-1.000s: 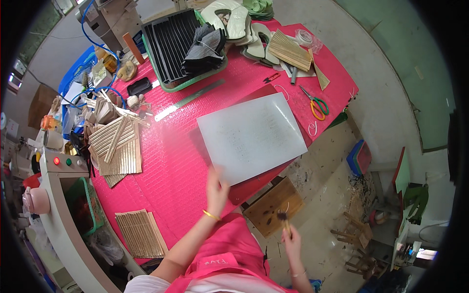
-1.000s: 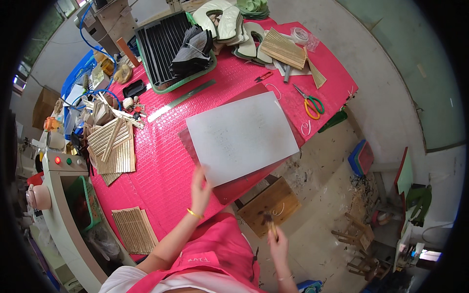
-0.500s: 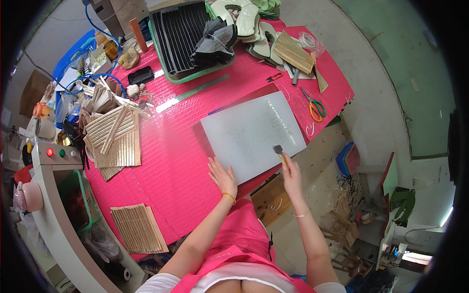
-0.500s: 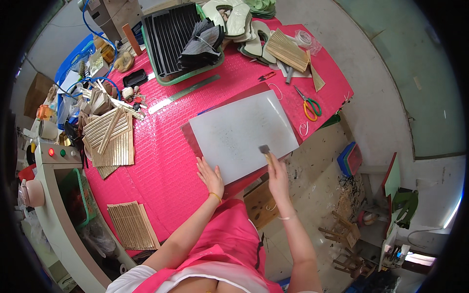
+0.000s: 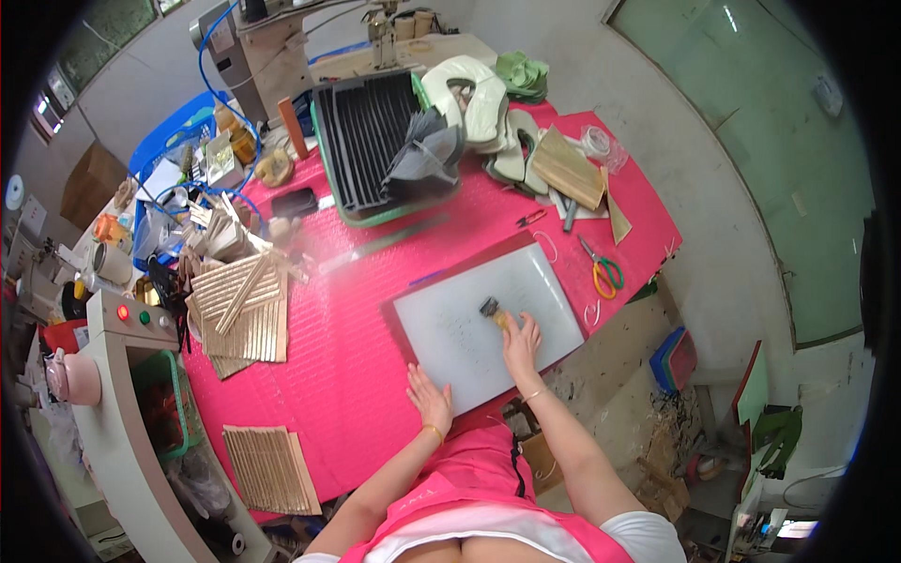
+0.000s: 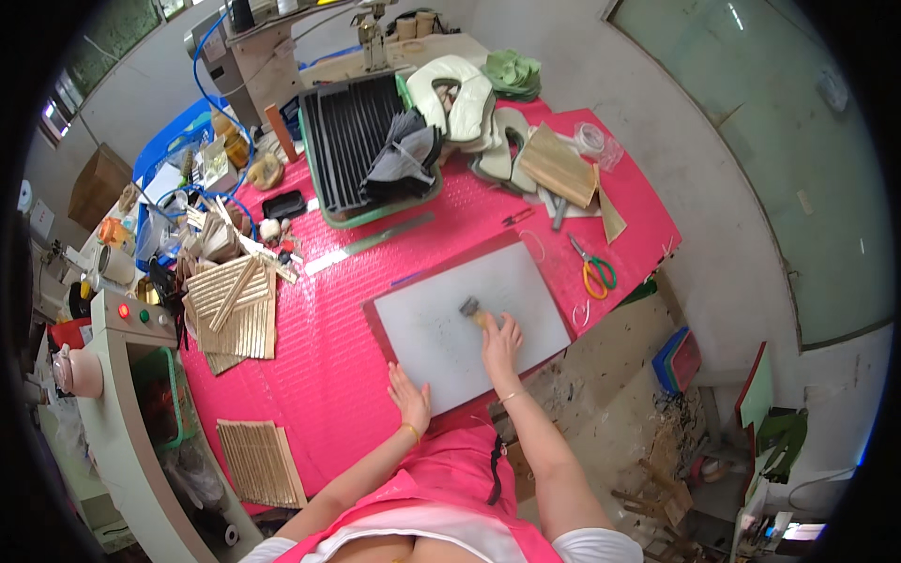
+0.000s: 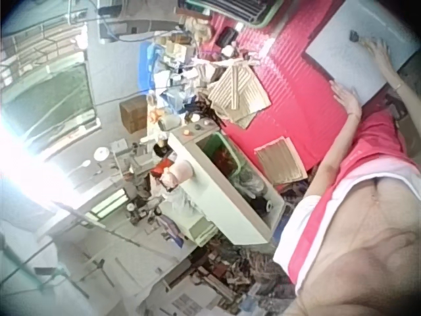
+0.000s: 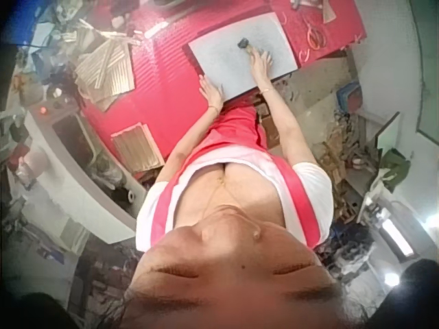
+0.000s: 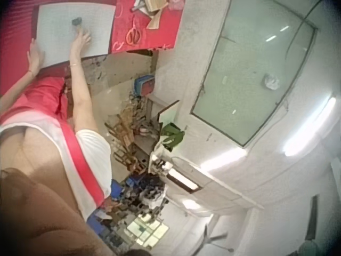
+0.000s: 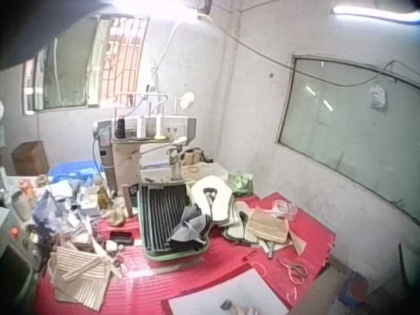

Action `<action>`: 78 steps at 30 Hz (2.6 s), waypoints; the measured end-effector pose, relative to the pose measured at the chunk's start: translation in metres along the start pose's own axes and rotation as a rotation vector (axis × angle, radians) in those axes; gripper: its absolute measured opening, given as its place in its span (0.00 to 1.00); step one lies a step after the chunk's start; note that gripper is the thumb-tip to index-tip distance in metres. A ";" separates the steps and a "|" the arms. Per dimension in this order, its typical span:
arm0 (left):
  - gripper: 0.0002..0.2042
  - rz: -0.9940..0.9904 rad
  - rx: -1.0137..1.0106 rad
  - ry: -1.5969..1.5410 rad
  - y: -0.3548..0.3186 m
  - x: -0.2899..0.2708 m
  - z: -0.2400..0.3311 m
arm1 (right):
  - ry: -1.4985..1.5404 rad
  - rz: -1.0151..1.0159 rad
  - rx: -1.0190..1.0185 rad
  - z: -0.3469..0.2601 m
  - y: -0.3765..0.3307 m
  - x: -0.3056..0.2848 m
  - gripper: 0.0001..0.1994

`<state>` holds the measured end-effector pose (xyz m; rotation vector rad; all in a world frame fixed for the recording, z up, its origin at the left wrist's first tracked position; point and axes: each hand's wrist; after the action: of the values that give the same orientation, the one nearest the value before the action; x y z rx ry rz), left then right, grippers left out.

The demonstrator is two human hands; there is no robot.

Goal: Use a punch tool and hammer to create patterns or holes in gold-colored shoe material components.

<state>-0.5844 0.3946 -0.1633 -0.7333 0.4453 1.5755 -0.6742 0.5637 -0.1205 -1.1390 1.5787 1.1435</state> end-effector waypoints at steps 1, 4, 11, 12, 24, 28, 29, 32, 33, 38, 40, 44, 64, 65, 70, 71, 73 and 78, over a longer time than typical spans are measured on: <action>0.36 -0.018 -0.012 0.015 -0.003 -0.001 0.000 | -0.001 0.013 -0.003 0.003 0.003 -0.003 0.17; 0.37 -0.008 -0.027 0.023 0.000 -0.003 0.001 | 0.137 -0.037 -0.043 0.021 0.029 -0.011 0.18; 0.35 0.036 -0.076 -0.046 -0.002 -0.015 0.010 | 0.715 -0.034 -0.040 0.146 0.212 -0.036 0.09; 0.34 0.089 -0.075 -0.062 -0.007 -0.013 0.009 | 0.769 0.007 0.021 0.172 0.253 -0.032 0.09; 0.31 0.409 -0.662 0.143 0.015 -0.040 0.050 | -0.151 0.158 -0.308 0.349 0.560 0.058 0.13; 0.25 0.488 -0.585 -0.394 0.072 -0.057 0.082 | -0.204 -0.005 -0.382 0.363 0.558 0.037 0.10; 0.25 0.485 -0.695 -0.518 0.101 -0.061 0.122 | -0.190 -0.033 -0.393 0.371 0.549 0.031 0.10; 0.26 0.513 -0.665 -0.992 0.155 -0.079 0.150 | -0.096 -0.054 -0.428 0.410 0.505 0.019 0.13; 0.26 0.568 -0.575 -1.085 0.173 -0.081 0.144 | -0.119 -0.133 -0.384 0.415 0.489 0.011 0.13; 0.13 0.594 -0.389 -1.596 0.270 -0.071 0.086 | -0.030 -0.420 -0.266 0.412 0.450 -0.060 0.19; 0.12 0.655 -0.489 -1.581 0.301 -0.058 0.083 | -0.034 -0.251 -0.266 0.378 0.449 -0.084 0.18; 0.09 0.734 -0.670 -1.473 0.325 -0.051 0.047 | 0.707 -0.465 -0.056 0.255 0.432 -0.093 0.14; 0.07 0.764 -0.489 -1.369 0.228 -0.109 0.162 | 1.173 -1.188 -0.121 -0.094 0.337 -0.012 0.15; 0.07 0.794 -0.503 -1.316 0.218 -0.113 0.187 | 1.180 -1.243 -0.167 -0.085 0.341 -0.037 0.15; 0.12 0.609 -0.235 -1.318 0.193 -0.109 0.250 | 1.497 -1.059 -0.316 -0.025 0.332 -0.055 0.19; 0.15 0.636 -0.252 -1.220 0.205 -0.098 0.283 | 1.694 -1.172 -0.199 -0.009 0.334 -0.034 0.19; 0.17 0.623 -0.286 -1.153 0.230 -0.081 0.319 | 1.892 -1.282 -0.075 0.025 0.342 -0.007 0.18; 0.20 0.205 -0.283 -1.106 0.312 -0.031 0.388 | 0.983 -0.288 -0.660 0.152 0.444 -0.109 0.17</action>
<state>-0.9660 0.5842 0.0958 0.0641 -0.5393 1.9890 -1.0613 0.8041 0.0350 -2.5577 1.6307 0.9637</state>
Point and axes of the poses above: each hand's wrist, its own y-axis towards the middle knuckle, its own x-axis out of the palm, z = x × y, and after that the axes turned 3 degrees about x, right-handed
